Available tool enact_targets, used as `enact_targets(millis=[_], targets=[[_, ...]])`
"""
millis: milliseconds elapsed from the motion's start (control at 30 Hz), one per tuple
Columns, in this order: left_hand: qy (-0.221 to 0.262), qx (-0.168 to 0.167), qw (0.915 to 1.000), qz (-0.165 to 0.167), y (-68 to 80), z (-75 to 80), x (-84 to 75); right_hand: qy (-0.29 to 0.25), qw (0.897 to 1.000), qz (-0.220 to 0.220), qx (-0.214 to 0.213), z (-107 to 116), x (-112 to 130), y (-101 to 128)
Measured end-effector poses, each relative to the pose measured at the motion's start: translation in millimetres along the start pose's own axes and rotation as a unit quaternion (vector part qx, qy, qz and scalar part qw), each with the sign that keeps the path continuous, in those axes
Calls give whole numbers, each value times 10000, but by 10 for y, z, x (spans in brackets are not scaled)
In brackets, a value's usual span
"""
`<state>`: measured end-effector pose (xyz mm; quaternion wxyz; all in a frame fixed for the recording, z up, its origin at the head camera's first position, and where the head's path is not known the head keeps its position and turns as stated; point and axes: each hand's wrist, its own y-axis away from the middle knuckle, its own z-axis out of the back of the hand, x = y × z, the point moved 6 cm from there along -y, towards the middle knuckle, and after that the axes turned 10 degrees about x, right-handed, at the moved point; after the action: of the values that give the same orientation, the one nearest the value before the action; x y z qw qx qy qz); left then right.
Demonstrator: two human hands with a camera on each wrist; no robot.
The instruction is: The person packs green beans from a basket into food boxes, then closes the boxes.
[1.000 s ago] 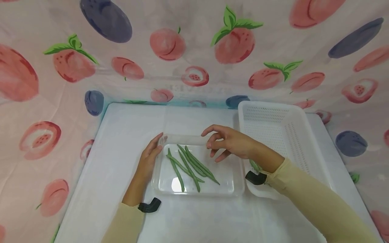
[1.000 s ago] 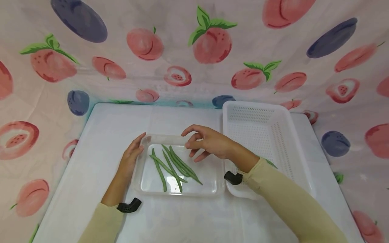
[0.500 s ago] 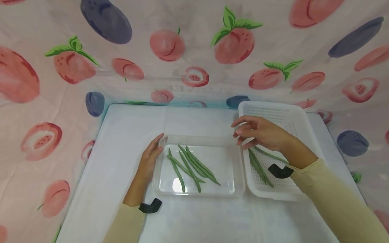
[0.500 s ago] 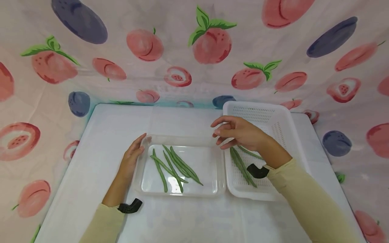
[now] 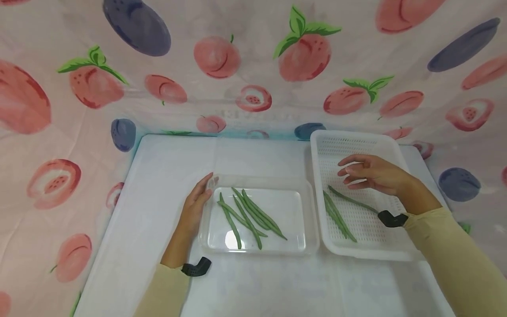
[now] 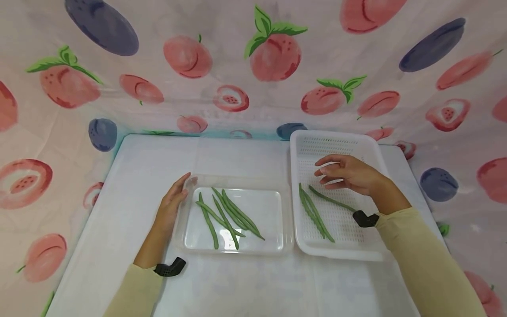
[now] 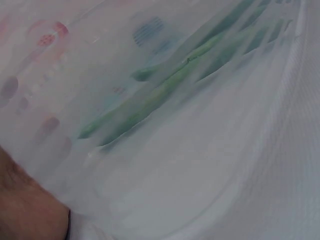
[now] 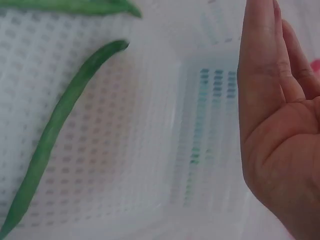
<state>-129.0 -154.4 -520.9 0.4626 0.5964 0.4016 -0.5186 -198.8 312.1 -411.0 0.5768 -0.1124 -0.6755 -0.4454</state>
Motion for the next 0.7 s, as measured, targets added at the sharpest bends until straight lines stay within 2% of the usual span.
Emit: enact_targets(millis=[367, 567, 700], targets=[[15, 21, 10000, -5, -10, 4, 15, -272, 9985, -388, -276, 237, -369, 48], [8, 37, 10000, -42, -20, 2, 18, -194, 9968, -672, -395, 306, -522, 39], [-27, 2, 10000, 0, -11, 8, 21, -80, 9961, -813, -328, 313, -595, 16]])
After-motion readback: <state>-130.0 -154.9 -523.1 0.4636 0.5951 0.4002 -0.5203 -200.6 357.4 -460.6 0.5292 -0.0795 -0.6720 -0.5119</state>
